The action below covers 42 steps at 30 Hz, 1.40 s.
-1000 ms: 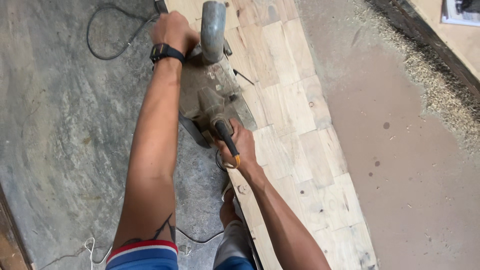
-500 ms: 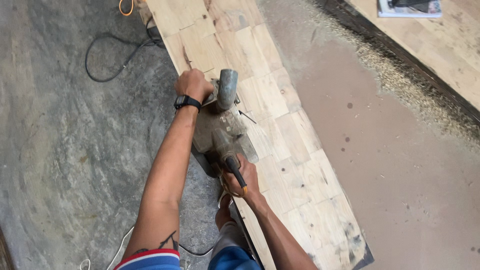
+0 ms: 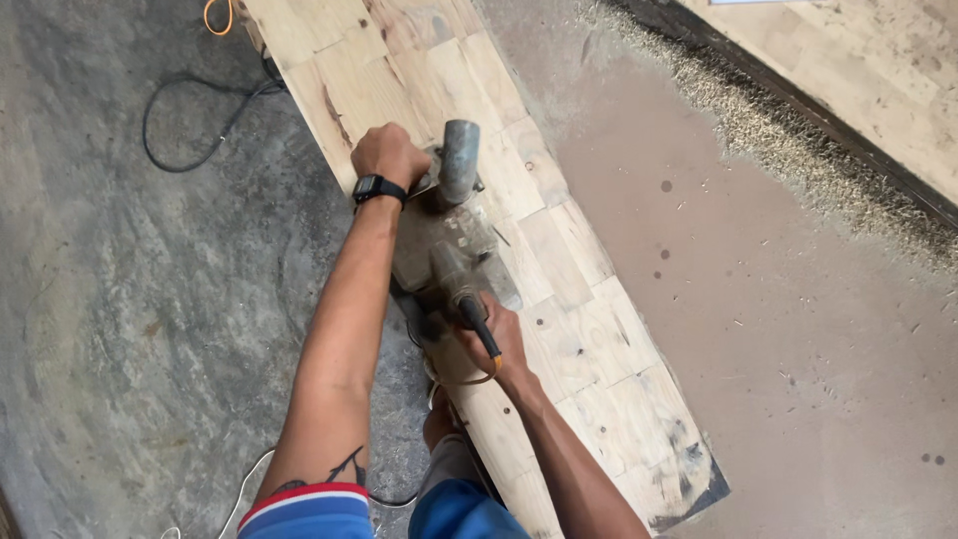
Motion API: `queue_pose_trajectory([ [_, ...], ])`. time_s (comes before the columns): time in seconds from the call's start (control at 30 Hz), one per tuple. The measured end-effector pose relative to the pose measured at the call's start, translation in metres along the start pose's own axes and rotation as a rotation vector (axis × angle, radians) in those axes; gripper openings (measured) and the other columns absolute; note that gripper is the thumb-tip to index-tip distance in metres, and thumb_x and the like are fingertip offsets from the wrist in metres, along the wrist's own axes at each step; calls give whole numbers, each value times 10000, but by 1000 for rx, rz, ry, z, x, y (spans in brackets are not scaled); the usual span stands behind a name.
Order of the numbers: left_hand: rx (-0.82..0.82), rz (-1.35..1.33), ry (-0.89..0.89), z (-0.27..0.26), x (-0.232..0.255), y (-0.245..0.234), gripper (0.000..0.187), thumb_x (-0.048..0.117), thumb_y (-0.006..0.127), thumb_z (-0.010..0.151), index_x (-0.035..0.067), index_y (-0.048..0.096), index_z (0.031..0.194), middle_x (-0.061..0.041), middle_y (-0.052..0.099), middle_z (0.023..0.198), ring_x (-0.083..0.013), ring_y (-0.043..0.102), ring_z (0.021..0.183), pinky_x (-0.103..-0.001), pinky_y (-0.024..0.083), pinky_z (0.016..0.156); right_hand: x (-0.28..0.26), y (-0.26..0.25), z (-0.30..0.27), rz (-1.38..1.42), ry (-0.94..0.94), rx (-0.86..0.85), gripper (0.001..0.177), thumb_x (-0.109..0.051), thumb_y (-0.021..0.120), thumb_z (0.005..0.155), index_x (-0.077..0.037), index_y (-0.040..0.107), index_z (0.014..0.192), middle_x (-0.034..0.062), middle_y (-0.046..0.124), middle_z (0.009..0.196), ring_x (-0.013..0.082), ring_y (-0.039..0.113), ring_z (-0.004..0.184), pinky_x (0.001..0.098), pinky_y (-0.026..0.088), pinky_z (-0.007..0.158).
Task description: The person sands the surface and edges of several wooden planks, first using a large belt sander and then switching to a handheld power planer to smooth a darker board.
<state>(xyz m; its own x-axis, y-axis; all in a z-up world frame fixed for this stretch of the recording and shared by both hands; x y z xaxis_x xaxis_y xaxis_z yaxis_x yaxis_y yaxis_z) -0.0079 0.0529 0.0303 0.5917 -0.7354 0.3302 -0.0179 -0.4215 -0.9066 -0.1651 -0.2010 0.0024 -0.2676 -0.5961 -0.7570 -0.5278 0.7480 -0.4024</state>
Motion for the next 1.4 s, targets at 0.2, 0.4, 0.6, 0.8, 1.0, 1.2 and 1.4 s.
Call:
queue_pose_trajectory([
  [0.2,17,-20,64,38,46,29,356,265,683,741,35,790,991,-198,780,948,-418,742,1002,-529,609,867,15,-33,22,50,17,73,312,-310,728,673,-137,664,925,213,721,885,439,700,965,533,504,800],
  [0.4,-18,57,43,58,96,57,267,258,753,747,75,785,939,-174,765,957,-418,733,908,-485,604,727,11,-72,31,48,-103,131,229,-258,663,637,-128,553,791,22,621,729,180,549,669,373,422,591],
  [0.6,15,35,113,67,135,80,291,270,770,714,99,789,949,-150,773,974,-400,739,936,-483,609,763,21,-99,35,57,-87,174,266,-231,687,627,-135,468,744,19,563,641,157,489,573,360,407,544],
  [0.8,12,27,211,59,173,95,226,217,744,767,107,795,958,-145,769,943,-373,744,900,-471,618,738,48,-114,37,-1,-81,269,251,-226,718,647,-132,554,812,39,590,712,196,491,665,373,422,620],
  [1.0,26,-33,244,52,204,118,113,142,702,753,94,778,822,-131,754,805,-358,733,782,-464,607,646,72,-131,36,-116,-19,311,318,-275,718,660,-115,459,751,47,531,669,238,451,630,403,386,597],
  [1.2,-10,0,254,45,210,115,138,191,737,777,92,788,860,-131,766,860,-359,739,840,-463,614,690,74,-129,33,-80,-57,312,296,-240,709,652,-125,451,740,28,543,664,220,464,614,398,392,585],
  [1.4,-9,63,226,43,179,94,283,278,758,742,113,806,966,-152,775,983,-383,744,955,-464,609,783,57,-111,29,-22,-105,253,295,-254,713,648,-99,517,804,69,619,735,222,523,646,412,418,575],
])
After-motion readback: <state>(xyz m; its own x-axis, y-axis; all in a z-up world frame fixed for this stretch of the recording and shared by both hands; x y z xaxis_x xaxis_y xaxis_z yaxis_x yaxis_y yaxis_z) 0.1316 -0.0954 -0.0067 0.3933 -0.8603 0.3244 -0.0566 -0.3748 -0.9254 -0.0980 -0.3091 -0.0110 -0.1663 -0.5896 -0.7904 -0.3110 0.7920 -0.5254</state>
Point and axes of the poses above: each hand's wrist, its own z-axis towards the middle knuckle, its own y-axis out of the palm, x = y × z, the point moved 3 cm from there along z, towards the middle knuckle
